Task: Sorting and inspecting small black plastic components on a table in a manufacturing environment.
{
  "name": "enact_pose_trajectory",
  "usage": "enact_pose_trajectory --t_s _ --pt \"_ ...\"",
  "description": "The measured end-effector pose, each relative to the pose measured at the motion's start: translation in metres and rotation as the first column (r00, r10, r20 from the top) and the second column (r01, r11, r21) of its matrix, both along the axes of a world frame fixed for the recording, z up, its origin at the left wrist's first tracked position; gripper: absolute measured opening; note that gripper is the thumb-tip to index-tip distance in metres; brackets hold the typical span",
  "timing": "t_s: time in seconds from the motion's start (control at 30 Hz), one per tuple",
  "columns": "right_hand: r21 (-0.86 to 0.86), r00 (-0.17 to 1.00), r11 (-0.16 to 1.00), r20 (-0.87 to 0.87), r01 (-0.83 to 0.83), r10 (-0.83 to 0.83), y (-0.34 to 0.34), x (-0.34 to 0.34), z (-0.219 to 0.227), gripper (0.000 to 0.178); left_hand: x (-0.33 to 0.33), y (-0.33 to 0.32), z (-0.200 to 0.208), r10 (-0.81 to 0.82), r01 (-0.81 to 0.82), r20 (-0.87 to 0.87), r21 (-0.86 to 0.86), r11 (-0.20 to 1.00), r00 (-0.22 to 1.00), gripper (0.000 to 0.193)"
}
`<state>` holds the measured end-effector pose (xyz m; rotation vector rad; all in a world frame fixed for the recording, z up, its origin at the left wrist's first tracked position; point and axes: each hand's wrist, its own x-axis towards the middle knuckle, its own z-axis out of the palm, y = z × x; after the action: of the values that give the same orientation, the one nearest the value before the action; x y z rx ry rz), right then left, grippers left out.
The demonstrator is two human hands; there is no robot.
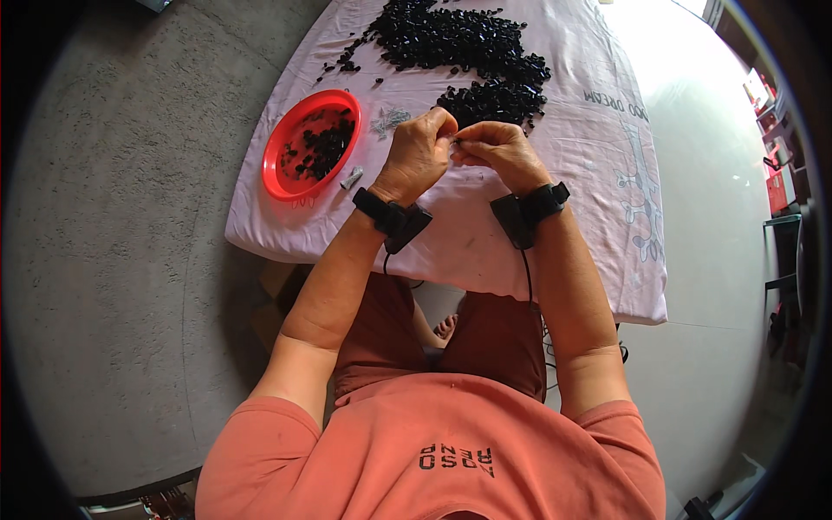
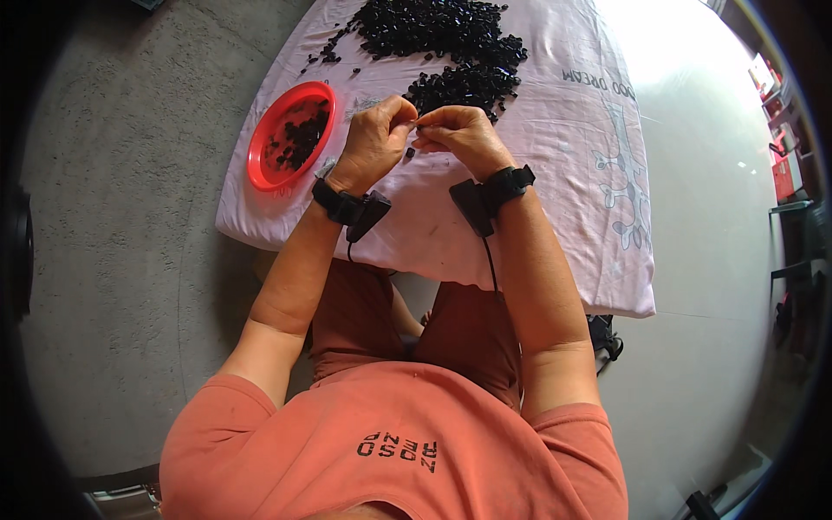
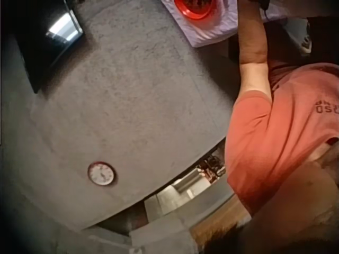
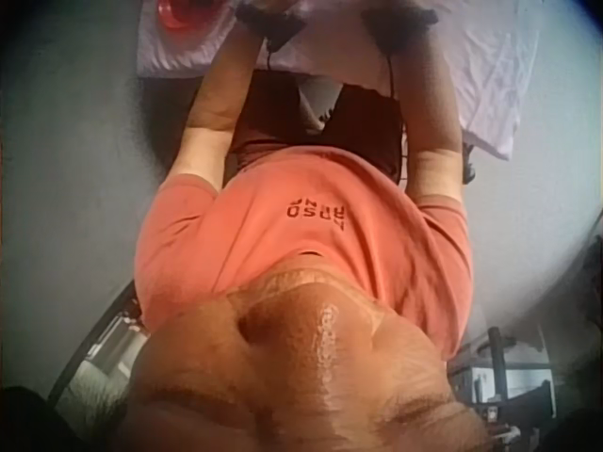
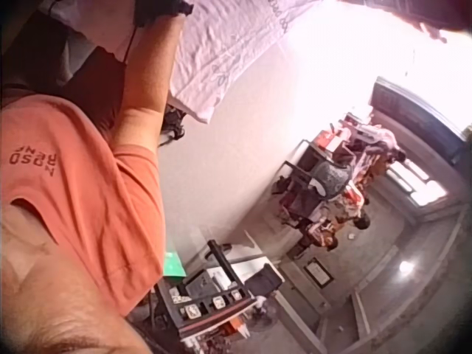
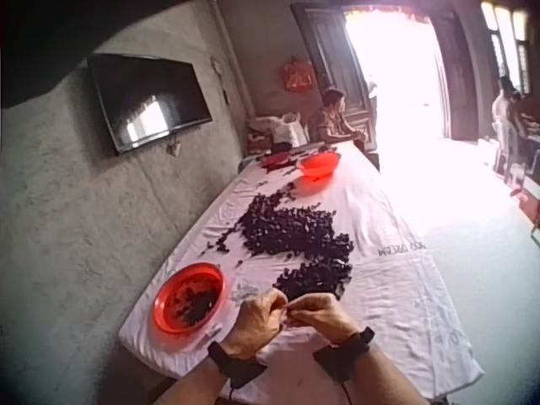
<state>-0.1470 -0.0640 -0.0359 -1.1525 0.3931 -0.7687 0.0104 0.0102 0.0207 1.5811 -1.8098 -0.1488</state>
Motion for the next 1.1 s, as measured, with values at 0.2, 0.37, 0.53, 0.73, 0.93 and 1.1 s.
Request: enact_pose_trajectory --t_s 0.2,0.37,0.53,0.73,0.93,1.1 --pt "-0.019 1.0 1.0 -0.016 -0.005 0.005 -0.0005 -0.0002 -0.0007 0.015 -0.0018 -0.0016 0.0042 -0.031 0.033 0.055 -0.042 0.999 0.998 0.01" --pt "-0.085 0.997 0.996 -0.069 0.015 -0.021 -0.0008 0.0002 -0.0019 0.015 -0.0053 -0.0013 0.0056 -0.061 0.068 0.1 -0.068 0.995 0.993 0.009" --pt "-0.086 0.997 0.995 -0.059 0.052 -0.058 -0.0003 0.0021 -0.0022 0.013 -0.0074 -0.0016 0.0018 -0.07 0.081 0.126 -0.088 0.993 0.99 0.01" --pt "-0.029 0.999 0.999 -0.017 0.043 -0.044 0.0011 0.0001 0.003 0.014 -0.0066 0.0043 0.0052 -0.007 0.009 -0.068 0.034 0.999 0.998 0.016" --pt "0.018 0.999 0.999 0.017 0.038 -0.038 0.0014 -0.0005 0.0045 0.014 -0.0037 0.0036 -0.0023 0.032 -0.037 -0.101 -0.039 0.999 0.994 0.015" --pt "0.029 0.999 0.999 0.02 0.042 -0.043 0.0022 -0.0008 0.0063 0.015 -0.0104 0.0055 0.0039 0.061 -0.065 -0.12 -0.031 0.997 0.991 0.008"
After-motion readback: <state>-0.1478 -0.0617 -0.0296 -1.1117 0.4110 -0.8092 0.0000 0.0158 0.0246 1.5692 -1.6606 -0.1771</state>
